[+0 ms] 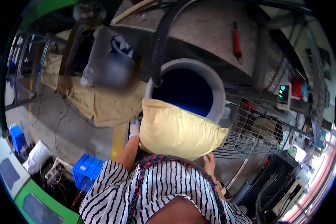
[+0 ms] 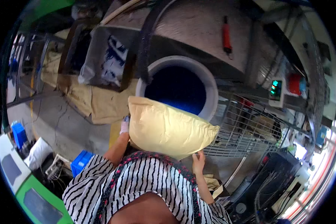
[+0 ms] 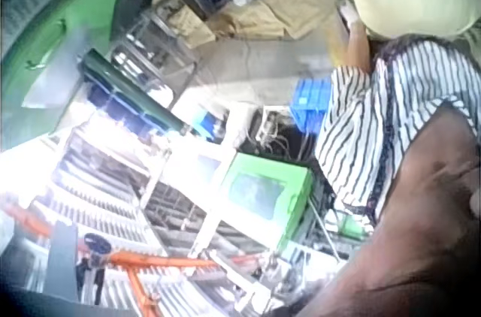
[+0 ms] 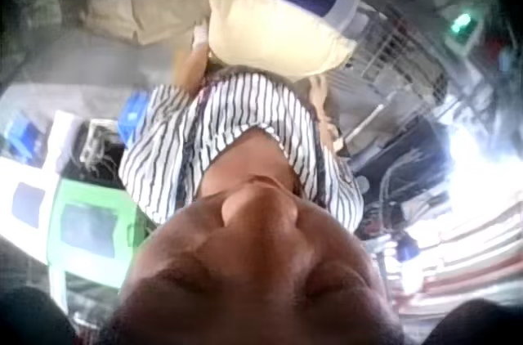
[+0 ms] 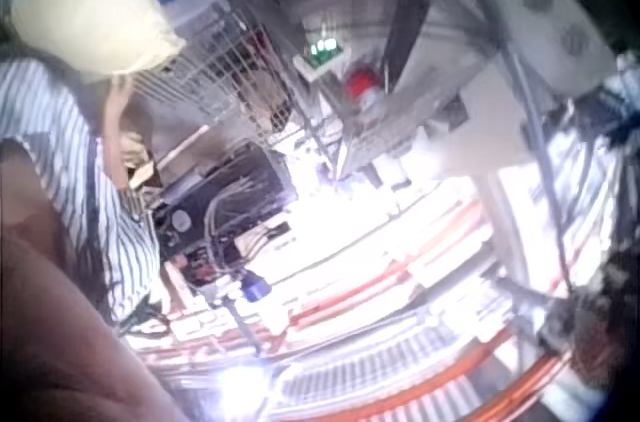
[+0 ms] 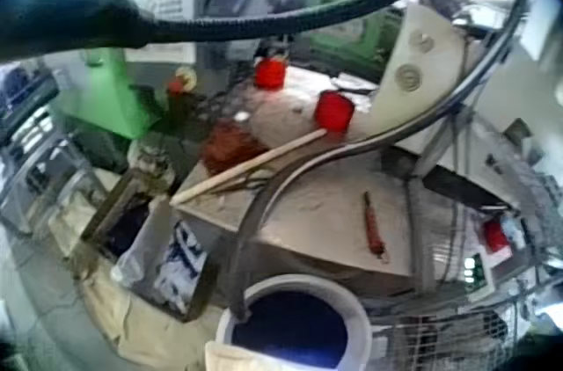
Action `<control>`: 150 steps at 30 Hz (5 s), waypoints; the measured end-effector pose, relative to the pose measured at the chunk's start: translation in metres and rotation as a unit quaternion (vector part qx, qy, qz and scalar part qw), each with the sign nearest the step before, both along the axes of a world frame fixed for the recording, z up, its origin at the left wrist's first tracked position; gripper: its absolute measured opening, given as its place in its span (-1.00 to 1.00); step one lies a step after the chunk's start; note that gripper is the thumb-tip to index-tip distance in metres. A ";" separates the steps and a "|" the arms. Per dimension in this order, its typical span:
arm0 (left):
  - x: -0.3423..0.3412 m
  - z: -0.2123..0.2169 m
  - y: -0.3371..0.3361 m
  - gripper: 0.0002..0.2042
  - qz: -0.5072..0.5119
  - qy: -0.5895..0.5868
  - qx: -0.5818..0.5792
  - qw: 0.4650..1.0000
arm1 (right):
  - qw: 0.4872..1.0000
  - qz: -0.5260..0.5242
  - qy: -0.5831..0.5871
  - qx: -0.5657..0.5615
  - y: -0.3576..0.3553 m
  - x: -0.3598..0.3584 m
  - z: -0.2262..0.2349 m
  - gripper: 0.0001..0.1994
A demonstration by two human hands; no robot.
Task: The person empties a bag of blue plastic pellets into a container, stacks blue circular components onto a conveyor belt, and then sorts and wipes down cardboard sheets at a packing station.
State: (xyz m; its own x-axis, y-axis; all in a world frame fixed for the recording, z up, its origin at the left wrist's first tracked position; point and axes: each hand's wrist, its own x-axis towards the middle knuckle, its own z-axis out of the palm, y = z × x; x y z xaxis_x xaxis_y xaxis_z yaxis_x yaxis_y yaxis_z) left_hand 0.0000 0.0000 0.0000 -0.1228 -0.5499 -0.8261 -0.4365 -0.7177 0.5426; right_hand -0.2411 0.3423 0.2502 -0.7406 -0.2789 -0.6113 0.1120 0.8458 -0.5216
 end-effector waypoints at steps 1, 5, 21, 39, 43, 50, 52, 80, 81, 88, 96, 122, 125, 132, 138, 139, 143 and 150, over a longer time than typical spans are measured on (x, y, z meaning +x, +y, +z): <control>-0.006 -0.002 0.002 -0.55 0.019 0.034 -0.005 0.999 | 0.996 0.046 0.079 -0.014 -0.045 -0.007 -0.009 -0.51; -0.019 -0.016 -0.020 -0.60 -0.038 0.007 -0.086 0.996 | 0.897 0.321 0.273 -0.132 -0.214 -0.043 -0.016 -0.45; -0.087 0.140 -0.076 -0.63 0.108 0.256 0.002 0.961 | 0.736 0.509 0.306 -0.325 -0.348 0.002 -0.105 -0.88; -0.095 0.102 -0.080 -0.80 -0.067 0.132 -0.106 0.983 | 0.787 0.568 0.146 -0.191 -0.408 -0.015 -0.119 -0.91; -0.092 0.088 -0.079 -0.75 -0.153 0.069 -0.146 0.975 | 0.752 0.626 0.134 -0.155 -0.424 -0.013 -0.114 -0.94; -0.091 0.070 -0.079 -0.62 -0.126 0.207 -0.046 0.969 | 0.720 0.681 0.078 -0.107 -0.444 -0.021 -0.109 -0.89; -0.092 0.073 -0.082 -0.64 -0.143 0.232 -0.058 0.960 | 0.724 0.678 0.047 -0.121 -0.447 -0.028 -0.115 -0.90; -0.114 0.110 -0.090 -0.79 -0.253 0.063 -0.293 0.920 | 0.851 0.482 -0.052 -0.201 -0.421 -0.051 -0.153 -0.87; -0.116 0.115 -0.090 -0.77 -0.260 0.036 -0.294 0.919 | 0.850 0.482 -0.042 -0.209 -0.419 -0.051 -0.157 -0.88; -0.121 0.131 -0.065 -0.81 -0.221 -0.028 -0.459 0.860 | 0.912 0.240 -0.248 -0.222 -0.398 -0.059 -0.133 -0.83; -0.105 0.121 -0.065 -0.81 -0.197 0.046 -0.477 0.856 | 0.898 0.399 -0.143 -0.117 -0.409 -0.040 -0.145 -0.76; -0.105 0.074 -0.094 -0.78 0.056 0.201 -0.098 0.973 | 0.735 0.542 0.232 -0.334 -0.406 -0.007 -0.126 -0.81; -0.103 0.077 -0.096 -0.75 0.032 0.197 -0.108 0.974 | 0.747 0.530 0.248 -0.316 -0.404 -0.008 -0.135 -0.85; -0.094 0.074 -0.098 -0.72 0.046 0.228 -0.051 0.971 | 0.780 0.497 0.237 -0.296 -0.407 -0.005 -0.147 -0.91; -0.096 0.070 -0.098 -0.75 0.081 0.253 -0.018 0.964 | 0.799 0.487 0.220 -0.277 -0.406 -0.003 -0.144 -0.91; -0.098 0.068 -0.097 -0.76 0.106 0.258 -0.016 0.960 | 0.802 0.484 0.220 -0.274 -0.405 -0.002 -0.143 -0.91; -0.097 0.066 -0.097 -0.76 0.077 0.250 -0.017 0.965 | 0.790 0.482 0.233 -0.299 -0.401 -0.001 -0.148 -0.90; -0.096 0.064 -0.097 -0.75 0.101 0.286 -0.004 0.953 | 0.832 0.425 0.212 -0.286 -0.399 0.006 -0.155 -0.89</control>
